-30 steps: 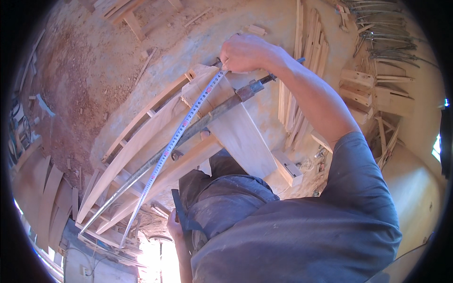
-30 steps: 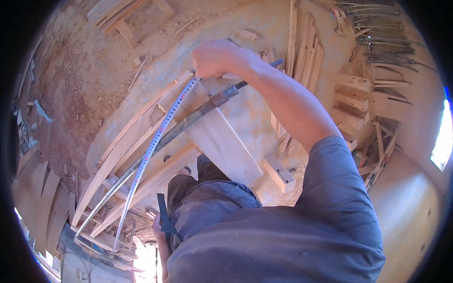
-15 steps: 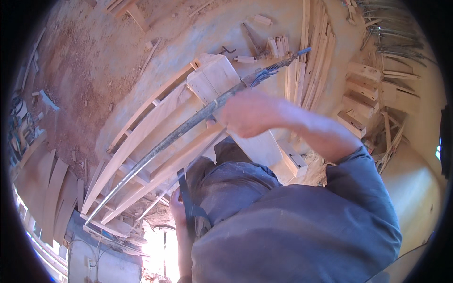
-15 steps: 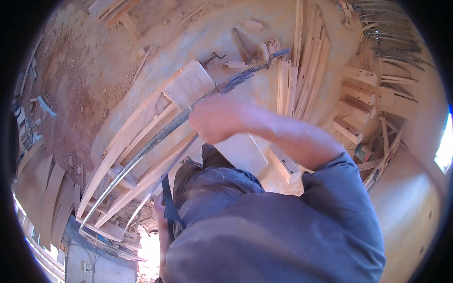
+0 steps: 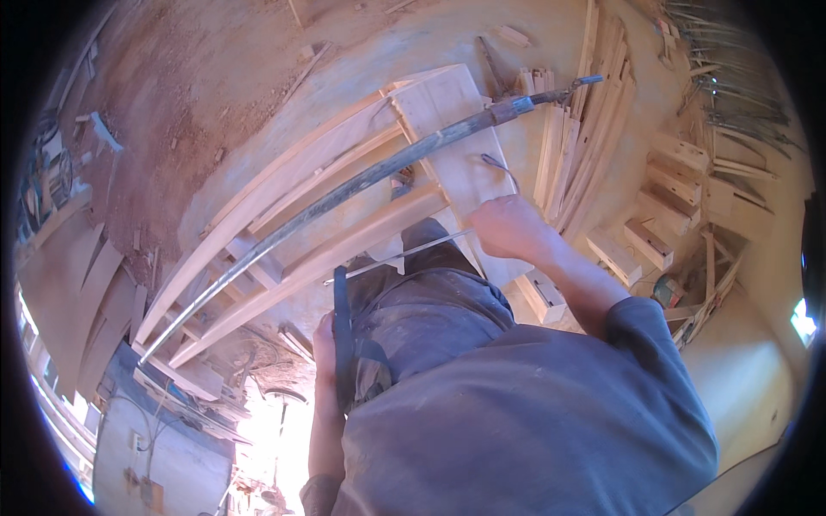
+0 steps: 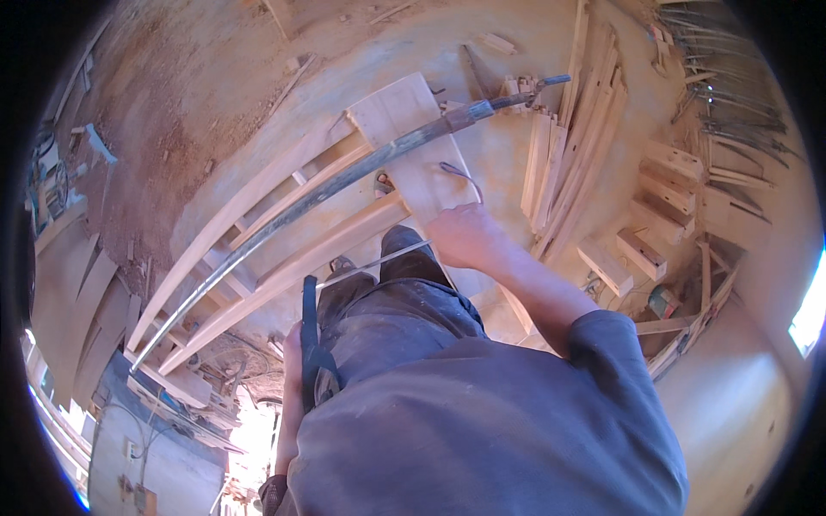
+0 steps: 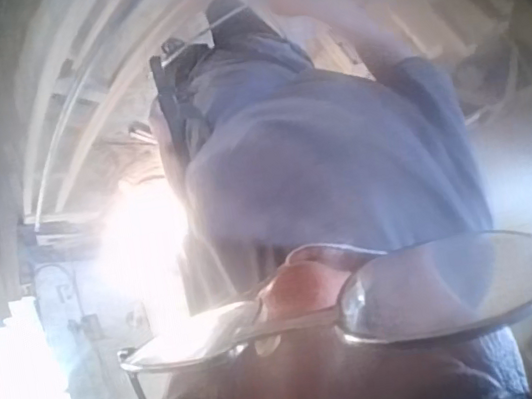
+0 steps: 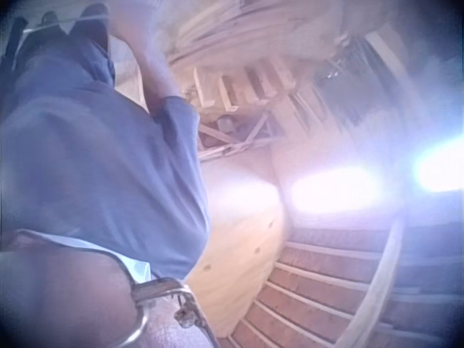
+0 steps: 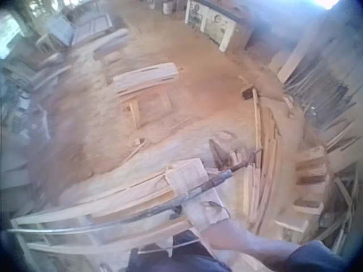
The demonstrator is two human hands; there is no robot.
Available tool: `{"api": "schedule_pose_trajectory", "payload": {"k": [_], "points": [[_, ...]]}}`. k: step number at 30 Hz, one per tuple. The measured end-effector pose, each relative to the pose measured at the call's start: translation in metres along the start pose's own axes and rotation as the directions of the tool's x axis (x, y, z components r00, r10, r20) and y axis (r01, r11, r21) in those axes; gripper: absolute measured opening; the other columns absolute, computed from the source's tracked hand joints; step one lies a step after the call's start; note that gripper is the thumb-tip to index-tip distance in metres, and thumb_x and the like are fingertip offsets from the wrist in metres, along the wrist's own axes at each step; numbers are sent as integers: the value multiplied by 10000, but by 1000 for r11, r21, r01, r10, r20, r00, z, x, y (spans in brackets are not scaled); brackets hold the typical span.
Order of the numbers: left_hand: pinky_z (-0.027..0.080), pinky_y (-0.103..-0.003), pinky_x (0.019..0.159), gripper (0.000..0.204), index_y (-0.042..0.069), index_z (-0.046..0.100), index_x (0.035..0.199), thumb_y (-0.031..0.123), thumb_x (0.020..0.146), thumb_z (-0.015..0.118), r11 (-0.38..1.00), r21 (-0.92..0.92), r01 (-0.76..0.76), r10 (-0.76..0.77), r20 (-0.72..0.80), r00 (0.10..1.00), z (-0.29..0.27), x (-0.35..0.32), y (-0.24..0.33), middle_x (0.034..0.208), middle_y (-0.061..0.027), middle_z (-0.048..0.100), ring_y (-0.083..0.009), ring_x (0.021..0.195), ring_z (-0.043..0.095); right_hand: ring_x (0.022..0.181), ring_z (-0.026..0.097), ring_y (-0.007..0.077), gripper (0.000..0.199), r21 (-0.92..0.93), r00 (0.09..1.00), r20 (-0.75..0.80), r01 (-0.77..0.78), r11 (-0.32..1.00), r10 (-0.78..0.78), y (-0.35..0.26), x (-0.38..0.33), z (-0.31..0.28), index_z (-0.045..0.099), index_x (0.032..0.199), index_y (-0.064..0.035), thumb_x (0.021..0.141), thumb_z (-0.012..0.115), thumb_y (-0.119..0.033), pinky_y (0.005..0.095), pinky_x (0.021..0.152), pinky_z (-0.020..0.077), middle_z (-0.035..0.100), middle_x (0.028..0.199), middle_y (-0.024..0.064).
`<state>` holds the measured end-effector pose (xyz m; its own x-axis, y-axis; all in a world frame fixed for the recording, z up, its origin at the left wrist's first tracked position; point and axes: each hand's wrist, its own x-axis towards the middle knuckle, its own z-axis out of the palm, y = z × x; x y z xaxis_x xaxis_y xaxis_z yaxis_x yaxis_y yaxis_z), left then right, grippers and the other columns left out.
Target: The person measures the dimensions of a wooden furniture frame using a tape measure and secures a board to the frame with a bar clamp and a hammer.
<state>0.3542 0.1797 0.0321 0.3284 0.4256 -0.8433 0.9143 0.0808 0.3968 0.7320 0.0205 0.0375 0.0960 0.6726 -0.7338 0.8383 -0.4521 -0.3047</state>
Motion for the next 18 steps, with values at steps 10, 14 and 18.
{"api": "schedule_pose_trajectory", "payload": {"k": [10, 14, 18], "points": [[489, -387, 788, 284, 40, 640, 1138, 199, 968, 476, 943, -329, -44, -11, -164, 986, 8, -19, -139, 939, -153, 674, -250, 879, 632, 775, 681, 392, 180, -105, 982, 180, -29, 994, 47, -74, 18, 36, 686, 900, -69, 773, 565, -110, 480, 676, 543, 694, 819, 212], [525, -398, 820, 340, 55, 627, 1230, 107, 896, 588, 937, -208, -281, 182, -396, 900, 5, -26, -169, 1010, -185, 692, -316, 919, 683, 845, 671, 401, 276, 175, 996, -71, 68, 982, -56, -155, 8, 43, 648, 1096, -87, 836, 616, -174, 461, 756, 529, 690, 892, 226], [544, -313, 773, 292, -7, 647, 1174, 182, 958, 591, 609, -731, -306, 178, -250, 952, -63, -72, -174, 981, -77, 701, -173, 875, 677, 809, 685, 334, 266, 340, 953, -218, 276, 899, -211, -297, 18, 58, 645, 1077, -68, 841, 659, -191, 399, 720, 524, 685, 859, 207]]}}
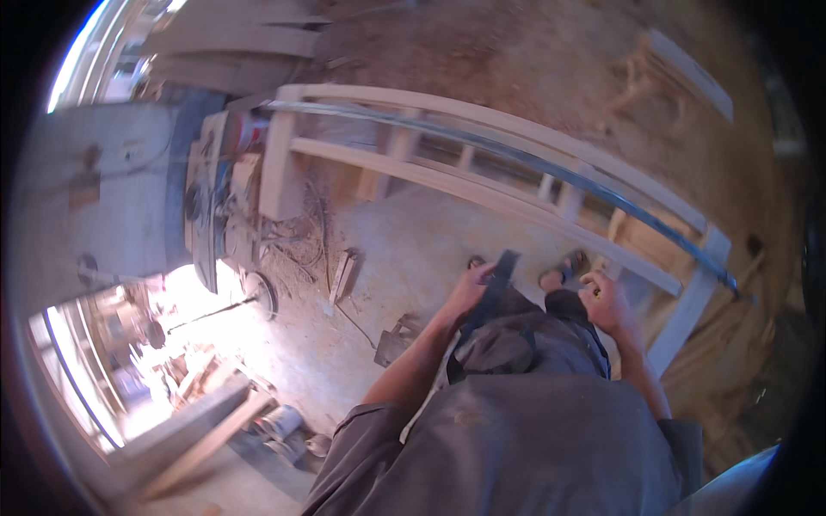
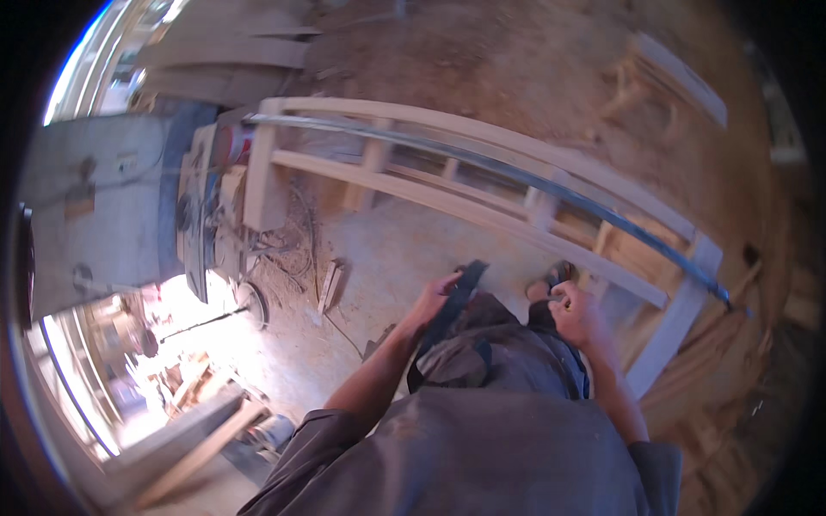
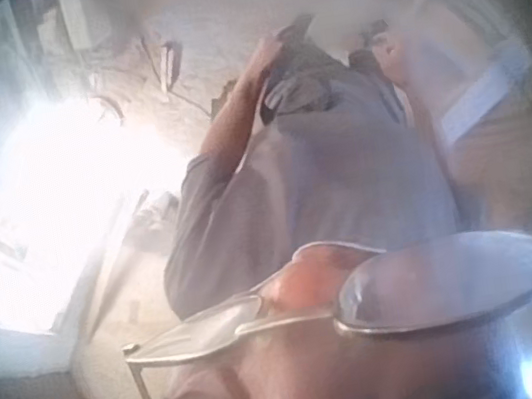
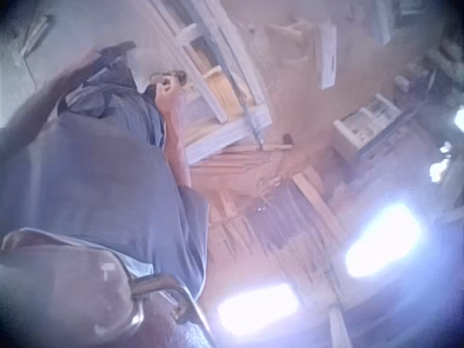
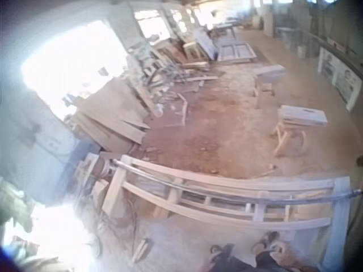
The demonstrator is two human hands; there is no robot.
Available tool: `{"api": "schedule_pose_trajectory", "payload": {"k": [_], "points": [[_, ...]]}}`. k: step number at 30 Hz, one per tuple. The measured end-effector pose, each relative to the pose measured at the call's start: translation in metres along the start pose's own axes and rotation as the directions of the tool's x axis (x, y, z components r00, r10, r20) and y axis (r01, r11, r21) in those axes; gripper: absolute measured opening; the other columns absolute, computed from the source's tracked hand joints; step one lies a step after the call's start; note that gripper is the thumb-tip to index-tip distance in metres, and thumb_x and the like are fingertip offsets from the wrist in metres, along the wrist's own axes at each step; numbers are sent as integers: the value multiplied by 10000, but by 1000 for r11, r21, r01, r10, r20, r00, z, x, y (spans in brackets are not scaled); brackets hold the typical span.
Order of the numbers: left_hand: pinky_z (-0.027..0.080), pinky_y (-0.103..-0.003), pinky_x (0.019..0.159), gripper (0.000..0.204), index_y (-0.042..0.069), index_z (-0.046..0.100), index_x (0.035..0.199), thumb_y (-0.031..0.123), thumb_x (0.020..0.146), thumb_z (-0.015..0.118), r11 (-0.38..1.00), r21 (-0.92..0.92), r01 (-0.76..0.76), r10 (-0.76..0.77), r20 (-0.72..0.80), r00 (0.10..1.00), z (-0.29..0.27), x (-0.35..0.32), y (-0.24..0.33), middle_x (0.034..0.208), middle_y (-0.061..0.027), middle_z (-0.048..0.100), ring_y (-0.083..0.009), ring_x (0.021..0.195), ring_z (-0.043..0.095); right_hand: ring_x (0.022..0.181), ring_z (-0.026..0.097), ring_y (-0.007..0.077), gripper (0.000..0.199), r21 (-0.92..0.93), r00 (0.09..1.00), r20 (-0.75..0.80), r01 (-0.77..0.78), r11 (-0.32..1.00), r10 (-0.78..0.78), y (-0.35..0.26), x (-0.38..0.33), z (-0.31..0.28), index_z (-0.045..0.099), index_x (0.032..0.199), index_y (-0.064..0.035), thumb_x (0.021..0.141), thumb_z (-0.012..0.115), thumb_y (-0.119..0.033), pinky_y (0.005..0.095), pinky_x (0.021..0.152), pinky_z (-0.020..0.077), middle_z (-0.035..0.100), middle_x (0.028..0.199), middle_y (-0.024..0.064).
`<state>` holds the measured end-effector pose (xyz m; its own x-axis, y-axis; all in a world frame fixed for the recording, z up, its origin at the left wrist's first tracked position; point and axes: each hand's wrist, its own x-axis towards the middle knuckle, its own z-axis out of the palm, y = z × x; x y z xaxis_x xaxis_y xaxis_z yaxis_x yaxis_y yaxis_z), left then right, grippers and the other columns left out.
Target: The person measures the dimensions of a wooden furniture frame using a tape measure and secures a board to the frame with a bar clamp and a hammer.
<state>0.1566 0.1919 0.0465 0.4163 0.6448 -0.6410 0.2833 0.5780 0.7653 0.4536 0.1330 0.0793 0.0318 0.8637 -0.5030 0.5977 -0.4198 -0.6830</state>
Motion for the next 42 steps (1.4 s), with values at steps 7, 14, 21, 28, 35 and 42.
{"api": "schedule_pose_trajectory", "payload": {"k": [7, 14, 21, 28, 35, 42], "points": [[546, -378, 746, 458, 42, 588, 1251, 420, 1009, 495, 466, -875, -131, 140, -74, 987, -106, -67, -42, 1095, -113, 664, -219, 905, 660, 905, 674, 282, 322, 47, 882, 321, 350, 936, -346, -211, 47, 171, 603, 1133, 27, 861, 664, -134, 372, 779, 530, 676, 975, 193], [536, -412, 756, 513, 54, 520, 1337, 445, 1020, 420, 469, -815, -340, 6, -382, 924, -208, -131, -76, 1105, -147, 671, -252, 921, 665, 973, 655, 243, 349, 33, 773, 394, 528, 849, -496, -291, 101, 253, 616, 1156, 30, 818, 674, -33, 335, 845, 523, 653, 1108, 169], [575, -458, 793, 431, 15, 545, 1242, 366, 1028, 416, 99, -825, -556, -84, -564, 821, -303, -130, -130, 1062, -168, 665, -305, 889, 675, 929, 671, 215, 269, -74, 730, 603, 452, 889, -321, -325, 183, 306, 640, 1078, 37, 824, 649, -49, 317, 841, 521, 689, 955, 125], [561, -436, 782, 255, 45, 566, 1141, 240, 989, 506, 62, -588, -806, -298, -782, 548, -507, -174, -194, 1035, -141, 652, -273, 923, 645, 860, 686, 214, 270, 31, 582, 752, 438, 898, -310, -427, 249, 399, 668, 1046, 28, 819, 621, -110, 330, 788, 532, 708, 922, 147], [510, -376, 795, 269, 22, 649, 1052, 254, 916, 635, 904, -309, -295, -307, -950, 55, -752, -186, -224, 951, -79, 651, -229, 882, 630, 865, 657, 165, 262, -7, 656, 707, 382, 924, -266, -542, 290, 536, 659, 1071, 20, 837, 629, -94, 303, 806, 515, 697, 932, 88], [425, -421, 987, 361, 38, 662, 1160, 183, 828, 657, 939, 29, 343, 10, -998, 57, -901, -167, -267, 1144, -208, 612, -358, 1114, 550, 948, 690, 226, 296, -72, 730, 649, 338, 938, -213, -620, 332, 707, 655, 1105, 16, 854, 623, -136, 338, 828, 513, 708, 993, 156]]}}
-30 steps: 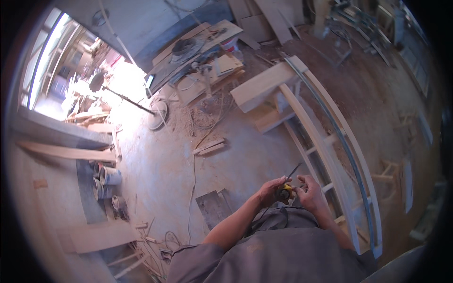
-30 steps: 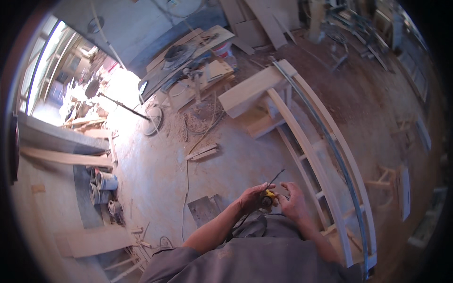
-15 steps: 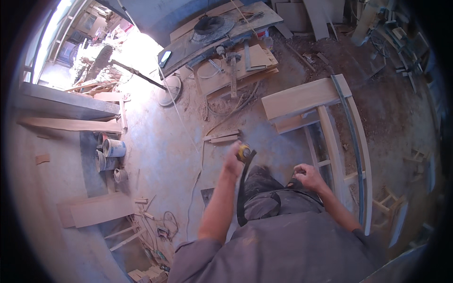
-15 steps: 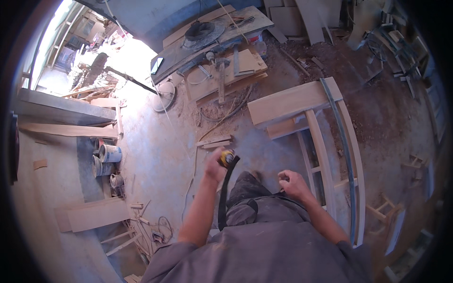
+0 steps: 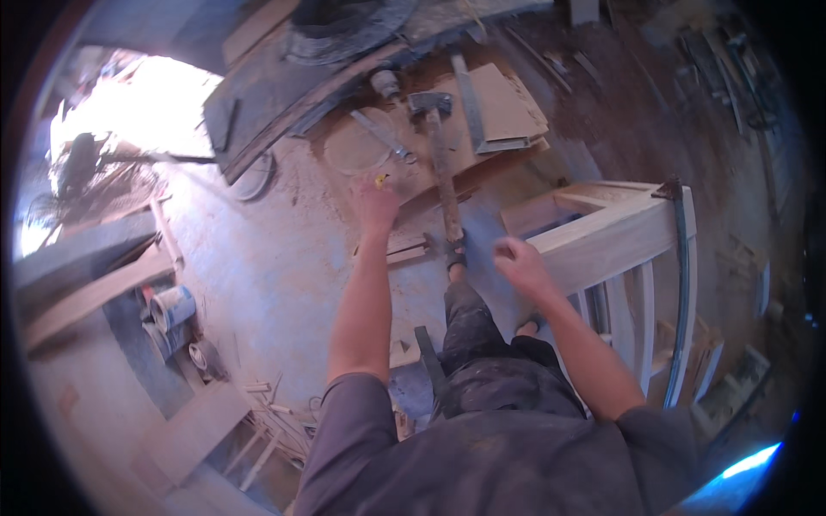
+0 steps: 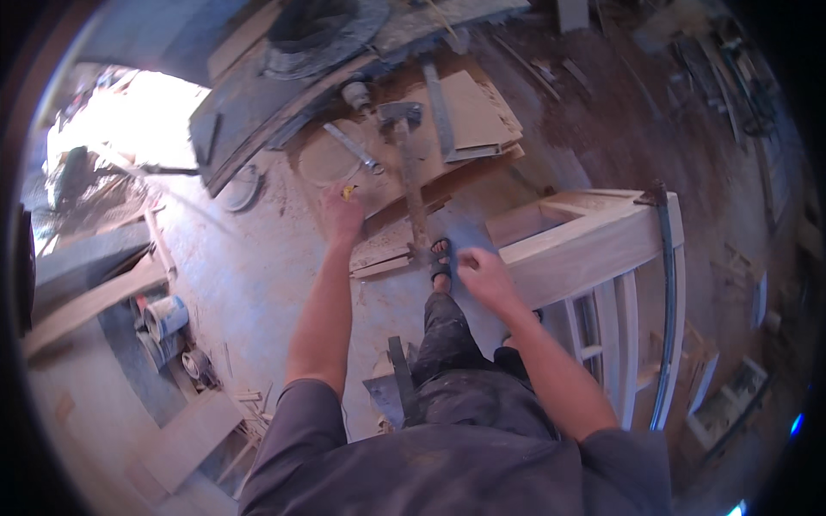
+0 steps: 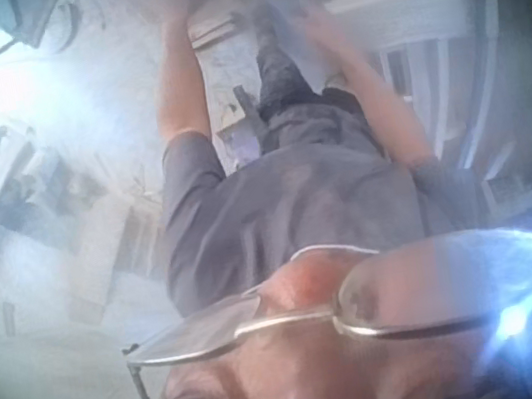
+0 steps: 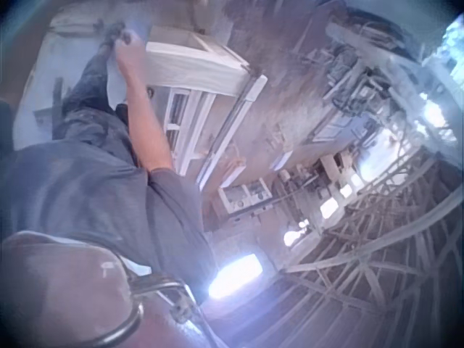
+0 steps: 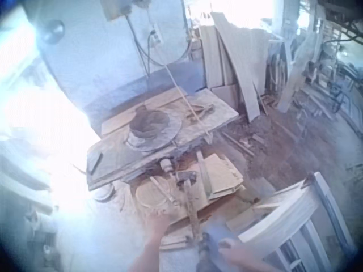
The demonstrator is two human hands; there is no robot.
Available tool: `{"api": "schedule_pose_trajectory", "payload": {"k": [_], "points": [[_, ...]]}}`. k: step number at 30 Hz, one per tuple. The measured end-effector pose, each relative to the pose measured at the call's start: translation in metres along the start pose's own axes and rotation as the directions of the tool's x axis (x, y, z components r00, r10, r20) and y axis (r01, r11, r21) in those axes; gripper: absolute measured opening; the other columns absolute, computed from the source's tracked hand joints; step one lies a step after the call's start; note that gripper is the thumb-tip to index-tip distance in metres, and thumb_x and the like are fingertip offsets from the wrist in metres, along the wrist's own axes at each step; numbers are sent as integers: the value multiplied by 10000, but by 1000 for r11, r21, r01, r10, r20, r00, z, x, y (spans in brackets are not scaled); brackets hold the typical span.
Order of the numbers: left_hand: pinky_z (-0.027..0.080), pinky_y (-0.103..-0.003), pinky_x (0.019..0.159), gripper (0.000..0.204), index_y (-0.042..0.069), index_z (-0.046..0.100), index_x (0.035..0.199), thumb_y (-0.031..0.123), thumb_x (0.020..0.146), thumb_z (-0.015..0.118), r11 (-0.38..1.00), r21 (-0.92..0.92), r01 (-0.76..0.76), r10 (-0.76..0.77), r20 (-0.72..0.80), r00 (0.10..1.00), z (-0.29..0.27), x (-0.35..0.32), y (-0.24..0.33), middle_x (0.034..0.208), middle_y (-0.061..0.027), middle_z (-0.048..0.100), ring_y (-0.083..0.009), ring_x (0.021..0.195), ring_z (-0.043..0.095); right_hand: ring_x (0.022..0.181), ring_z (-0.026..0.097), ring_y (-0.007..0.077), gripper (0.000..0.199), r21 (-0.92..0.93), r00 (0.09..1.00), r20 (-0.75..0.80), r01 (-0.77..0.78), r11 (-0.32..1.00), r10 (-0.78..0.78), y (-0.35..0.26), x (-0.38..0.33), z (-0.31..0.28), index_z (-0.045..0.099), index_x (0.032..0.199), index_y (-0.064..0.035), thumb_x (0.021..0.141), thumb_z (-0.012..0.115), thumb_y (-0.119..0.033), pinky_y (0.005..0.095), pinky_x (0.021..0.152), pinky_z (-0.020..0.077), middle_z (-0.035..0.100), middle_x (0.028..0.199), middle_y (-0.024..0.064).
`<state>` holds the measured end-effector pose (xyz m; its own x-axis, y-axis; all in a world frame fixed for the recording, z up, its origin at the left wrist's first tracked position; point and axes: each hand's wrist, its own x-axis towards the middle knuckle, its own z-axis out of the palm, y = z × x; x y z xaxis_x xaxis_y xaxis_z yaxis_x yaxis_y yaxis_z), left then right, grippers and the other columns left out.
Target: The person measures the dimensions of a wooden furniture frame using a tape measure and secures a board to the frame with a bar clamp and a hammer.
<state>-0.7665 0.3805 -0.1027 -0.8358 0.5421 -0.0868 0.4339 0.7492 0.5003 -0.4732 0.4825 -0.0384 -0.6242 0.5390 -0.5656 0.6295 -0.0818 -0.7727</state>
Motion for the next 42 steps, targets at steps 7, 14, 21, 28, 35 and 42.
{"api": "schedule_pose_trajectory", "payload": {"k": [7, 14, 21, 28, 35, 42], "points": [[353, -455, 1050, 366, 119, 664, 1120, 138, 755, 673, 921, 162, -354, 346, 80, 935, -10, 43, 41, 1338, -145, 500, -361, 1246, 421, 991, 677, 264, 318, -65, 969, -237, -84, 994, 66, -59, 129, 37, 660, 1114, -8, 831, 619, -147, 347, 870, 514, 703, 1058, 161], [413, -465, 998, 391, 140, 668, 1055, 57, 678, 602, 670, -17, -742, 710, 307, 634, 20, 102, 25, 1131, -130, 638, -370, 1127, 515, 1065, 637, 354, 349, -25, 987, -161, -11, 1000, 7, -52, 91, 24, 681, 1100, -52, 810, 550, -194, 418, 898, 511, 680, 1106, 194], [462, -358, 702, 362, -15, 581, 1074, 3, 715, 536, 616, -260, -744, 676, -310, 669, -14, 59, 46, 842, -76, 567, -219, 818, 564, 982, 634, 392, 313, 46, 966, -250, -51, 998, 61, 11, -66, -2, 667, 1043, -42, 744, 592, -95, 473, 831, 505, 668, 987, 229], [381, -295, 625, 314, -26, 558, 1055, 28, 746, 556, 398, -820, -411, 663, -52, 747, -73, -251, 216, 706, -41, 470, -151, 694, 468, 1044, 569, 365, 371, 49, 700, -700, 248, 968, -144, 83, -285, -8, 609, 1117, 0, 807, 687, -188, 448, 924, 462, 617, 1053, 168], [337, -283, 548, 191, -21, 553, 1018, 95, 879, 615, 431, -742, 514, 845, 532, 59, -38, -552, 310, 635, -6, 436, -112, 582, 403, 1015, 570, 378, 273, -38, 349, -927, 273, 961, -135, 203, -511, 47, 601, 1016, 7, 854, 658, -205, 460, 872, 454, 616, 1009, 200], [433, -292, 606, 352, 5, 516, 1258, 153, 955, 618, 772, -418, 478, 616, 677, -403, -20, -809, 349, 770, -62, 574, -131, 664, 521, 796, 620, 366, 191, 673, 371, -734, 287, 682, 568, 266, -737, 91, 642, 998, -42, 924, 582, -207, 461, 694, 469, 644, 813, 201]]}}
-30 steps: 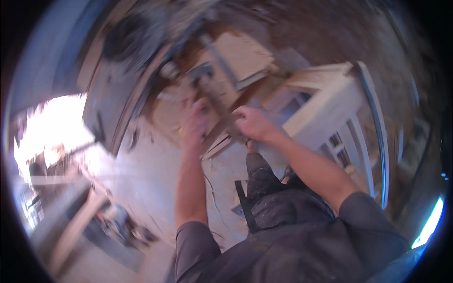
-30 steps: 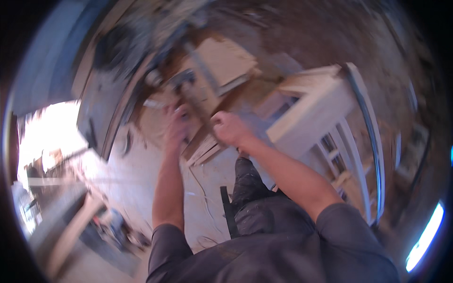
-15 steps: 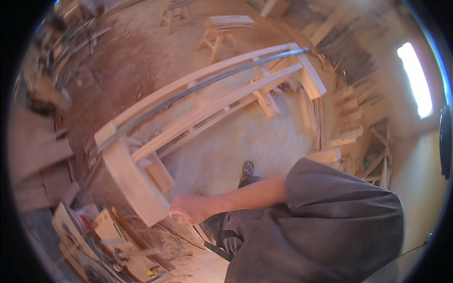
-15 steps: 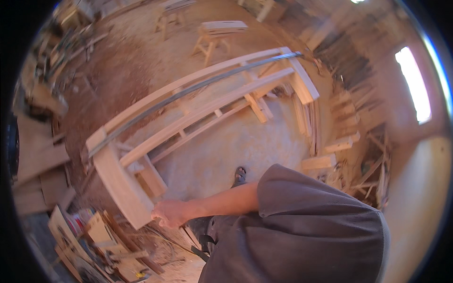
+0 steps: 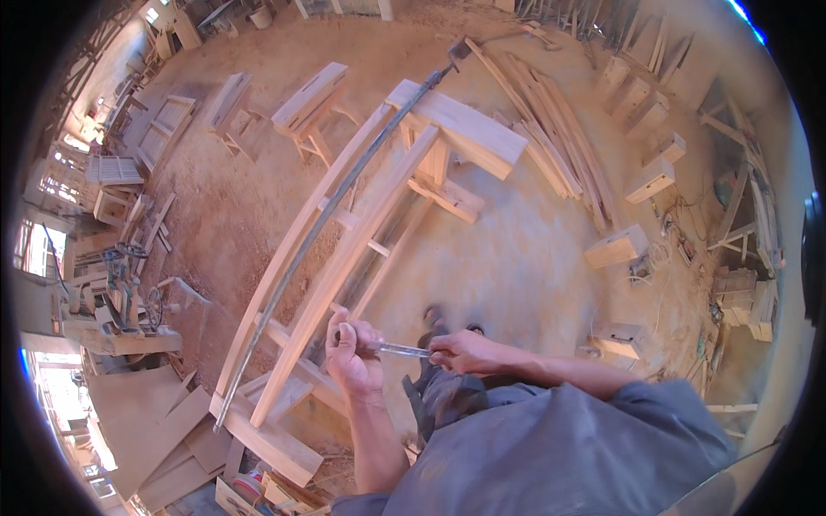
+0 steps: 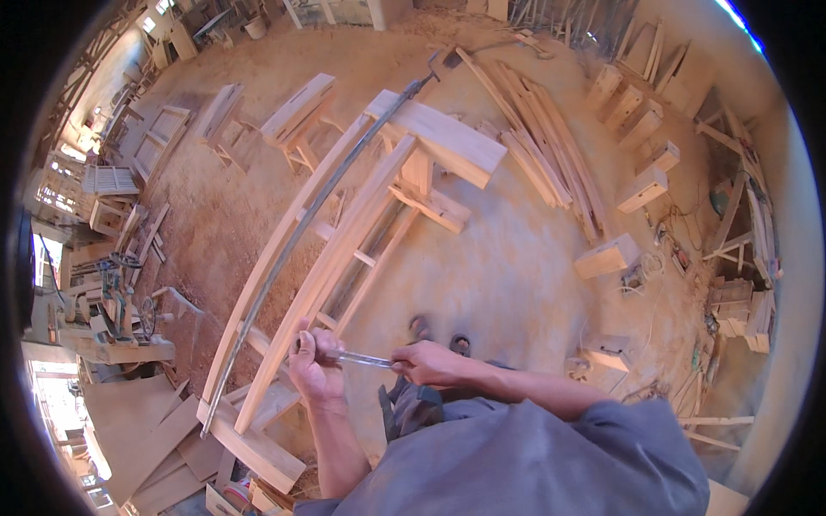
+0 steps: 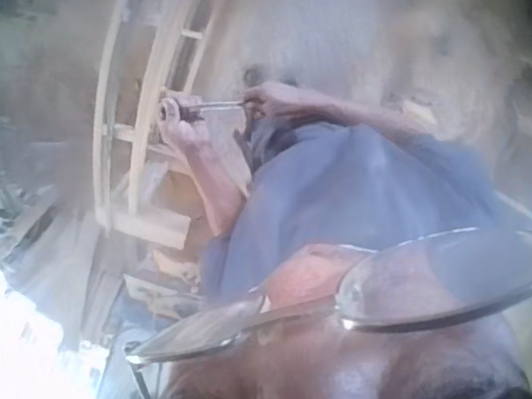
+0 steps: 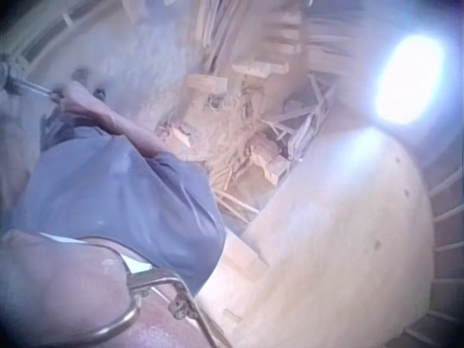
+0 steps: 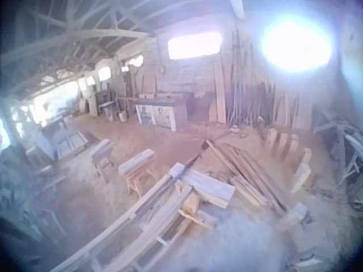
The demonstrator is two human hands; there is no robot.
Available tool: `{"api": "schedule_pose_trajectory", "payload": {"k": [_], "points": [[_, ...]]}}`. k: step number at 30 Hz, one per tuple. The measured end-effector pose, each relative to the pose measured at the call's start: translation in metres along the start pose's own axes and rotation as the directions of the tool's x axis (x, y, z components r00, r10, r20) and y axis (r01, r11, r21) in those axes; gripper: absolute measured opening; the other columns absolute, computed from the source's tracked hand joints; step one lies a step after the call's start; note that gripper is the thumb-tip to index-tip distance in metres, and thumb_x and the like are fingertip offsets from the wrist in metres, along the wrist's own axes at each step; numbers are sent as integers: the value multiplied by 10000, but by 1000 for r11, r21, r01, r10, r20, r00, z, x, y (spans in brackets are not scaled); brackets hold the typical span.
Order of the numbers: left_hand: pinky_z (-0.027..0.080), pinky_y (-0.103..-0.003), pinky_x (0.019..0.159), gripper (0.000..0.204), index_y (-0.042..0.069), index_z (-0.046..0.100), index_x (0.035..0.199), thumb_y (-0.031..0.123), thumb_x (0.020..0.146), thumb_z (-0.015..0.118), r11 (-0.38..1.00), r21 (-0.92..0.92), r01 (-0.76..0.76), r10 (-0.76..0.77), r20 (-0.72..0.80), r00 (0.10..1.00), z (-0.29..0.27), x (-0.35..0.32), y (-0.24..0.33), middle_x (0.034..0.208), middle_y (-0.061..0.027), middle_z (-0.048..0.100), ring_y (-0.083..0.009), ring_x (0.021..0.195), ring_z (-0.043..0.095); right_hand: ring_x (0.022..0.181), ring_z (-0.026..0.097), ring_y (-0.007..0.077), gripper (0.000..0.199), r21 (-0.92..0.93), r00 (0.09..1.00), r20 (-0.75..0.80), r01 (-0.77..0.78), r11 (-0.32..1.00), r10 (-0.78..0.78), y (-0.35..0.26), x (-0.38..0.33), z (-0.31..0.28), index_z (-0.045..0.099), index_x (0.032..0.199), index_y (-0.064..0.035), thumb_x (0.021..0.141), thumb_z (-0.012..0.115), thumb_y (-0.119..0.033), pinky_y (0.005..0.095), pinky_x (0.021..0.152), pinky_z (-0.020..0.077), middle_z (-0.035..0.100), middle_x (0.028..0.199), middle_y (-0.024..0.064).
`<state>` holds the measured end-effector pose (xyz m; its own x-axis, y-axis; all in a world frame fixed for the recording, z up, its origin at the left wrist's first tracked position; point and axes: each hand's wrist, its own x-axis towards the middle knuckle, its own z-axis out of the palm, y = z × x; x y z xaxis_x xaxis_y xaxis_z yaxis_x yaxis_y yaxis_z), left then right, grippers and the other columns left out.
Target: The person measures the dimensions of a wooden furniture frame using a tape measure and secures a board to the frame with a bar clamp and a hammer.
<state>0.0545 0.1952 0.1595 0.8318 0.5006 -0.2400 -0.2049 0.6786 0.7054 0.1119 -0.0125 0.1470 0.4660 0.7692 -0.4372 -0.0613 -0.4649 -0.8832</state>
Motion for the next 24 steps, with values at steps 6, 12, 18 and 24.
{"api": "schedule_pose_trajectory", "payload": {"k": [6, 12, 18, 24], "points": [[510, -290, 804, 704, -101, 311, 1451, 189, 923, 676, 824, 562, 72, -116, 44, 992, 64, 99, -71, 1043, -137, 653, -168, 892, 625, 776, 628, 316, 164, -86, 940, -337, -94, 992, 60, 80, 21, -160, 664, 981, -43, 892, 575, -150, 410, 700, 487, 642, 816, 201], [441, -399, 994, 649, -58, 419, 1405, 196, 869, 682, 293, 950, -104, 85, 83, 993, 78, 284, -154, 1237, -178, 606, -307, 1100, 579, 896, 635, 383, 299, -65, 805, -539, -333, 941, 248, 115, 50, -370, 648, 1115, -43, 862, 488, -35, 466, 775, 498, 663, 988, 238], [364, -456, 1099, 701, -37, 452, 1400, 290, 824, 683, -543, 827, -146, 219, 307, 926, 127, 455, -207, 1318, -233, 564, -370, 1251, 523, 1016, 603, 436, 341, -343, 784, -619, -325, 881, 48, 99, 123, -524, 647, 1142, -32, 828, 518, -57, 490, 870, 479, 651, 1060, 258], [480, -475, 951, 443, 82, 634, 1225, 297, 839, 660, -519, 849, 102, -96, -176, 980, 199, 523, -216, 1152, -185, 681, -357, 1107, 633, 1008, 608, 418, 228, -393, 717, -693, -465, 793, 78, 132, 224, -622, 675, 1013, -30, 856, 571, -159, 500, 844, 477, 649, 1049, 232]]}}
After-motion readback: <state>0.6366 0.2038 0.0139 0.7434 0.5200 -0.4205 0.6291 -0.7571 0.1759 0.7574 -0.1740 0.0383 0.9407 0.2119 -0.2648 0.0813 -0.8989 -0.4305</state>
